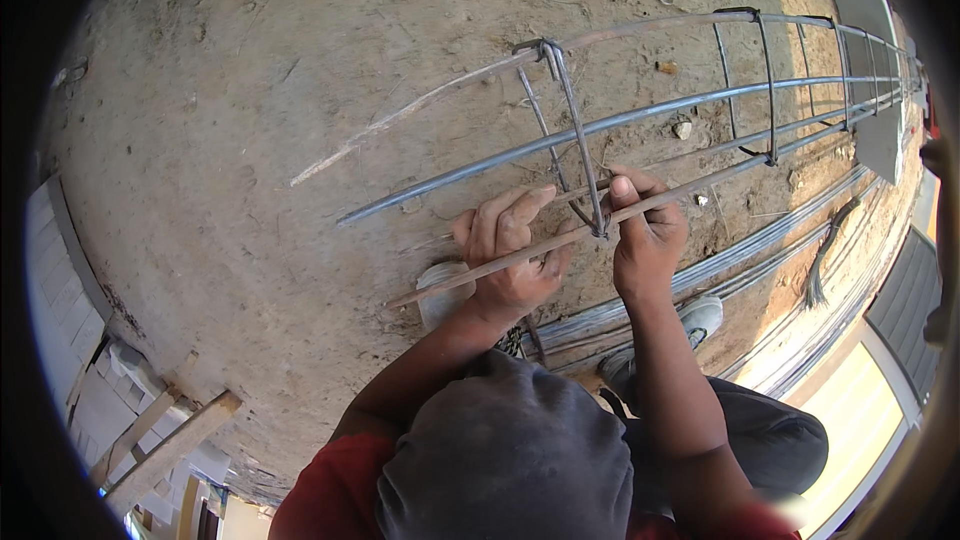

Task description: The person ties intersecting steel bars together using thin wire to form a rebar cage. They wrap and twist the wire by hand at multiple joints along the structure, securing each intersection in sequence.

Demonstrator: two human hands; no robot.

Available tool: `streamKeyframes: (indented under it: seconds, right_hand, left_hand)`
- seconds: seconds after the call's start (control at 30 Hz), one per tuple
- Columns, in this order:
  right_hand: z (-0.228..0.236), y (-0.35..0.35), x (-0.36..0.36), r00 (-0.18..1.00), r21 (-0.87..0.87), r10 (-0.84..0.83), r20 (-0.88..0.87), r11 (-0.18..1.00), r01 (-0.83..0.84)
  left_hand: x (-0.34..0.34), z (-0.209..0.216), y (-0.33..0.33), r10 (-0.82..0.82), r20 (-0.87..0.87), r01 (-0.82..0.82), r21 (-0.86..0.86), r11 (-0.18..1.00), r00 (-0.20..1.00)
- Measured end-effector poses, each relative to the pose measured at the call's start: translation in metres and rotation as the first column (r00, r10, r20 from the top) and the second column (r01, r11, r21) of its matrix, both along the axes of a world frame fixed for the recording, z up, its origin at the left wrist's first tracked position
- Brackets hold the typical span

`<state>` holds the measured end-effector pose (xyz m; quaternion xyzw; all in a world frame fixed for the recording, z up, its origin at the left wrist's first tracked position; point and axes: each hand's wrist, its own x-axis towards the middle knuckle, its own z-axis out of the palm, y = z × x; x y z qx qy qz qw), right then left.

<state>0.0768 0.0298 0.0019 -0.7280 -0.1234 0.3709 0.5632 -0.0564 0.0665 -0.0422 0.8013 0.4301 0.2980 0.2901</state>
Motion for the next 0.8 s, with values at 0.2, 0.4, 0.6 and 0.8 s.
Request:
streamKeyframes:
  seconds: [0.2, 0.4, 0.6, 0.8]
  right_hand:
    - [-0.0024, -0.0036, 0.0061, 0.998, -0.01, 0.032, 0.057, 0.999, -0.032]
    - [-0.0042, -0.0051, 0.0038, 0.99, -0.025, -0.009, 0.138, 1.0, 0.013]
    - [-0.0051, -0.0056, 0.005, 0.99, 0.004, -0.035, 0.136, 0.999, 0.035]
    - [-0.0053, -0.0064, 0.0045, 0.993, -0.015, -0.024, 0.118, 1.0, 0.026]
  left_hand:
    - [-0.0022, -0.001, 0.0, -0.026, 0.019, 0.027, -0.048, 0.998, 0.999]
    - [-0.0011, -0.0014, -0.0007, -0.021, 0.052, 0.024, -0.055, 0.998, 0.998]
    - [-0.0014, -0.0006, 0.0004, -0.03, 0.04, 0.031, -0.034, 0.999, 0.999]
    - [-0.0024, 0.0018, 0.0017, -0.041, 0.016, 0.042, -0.046, 0.998, 0.999]
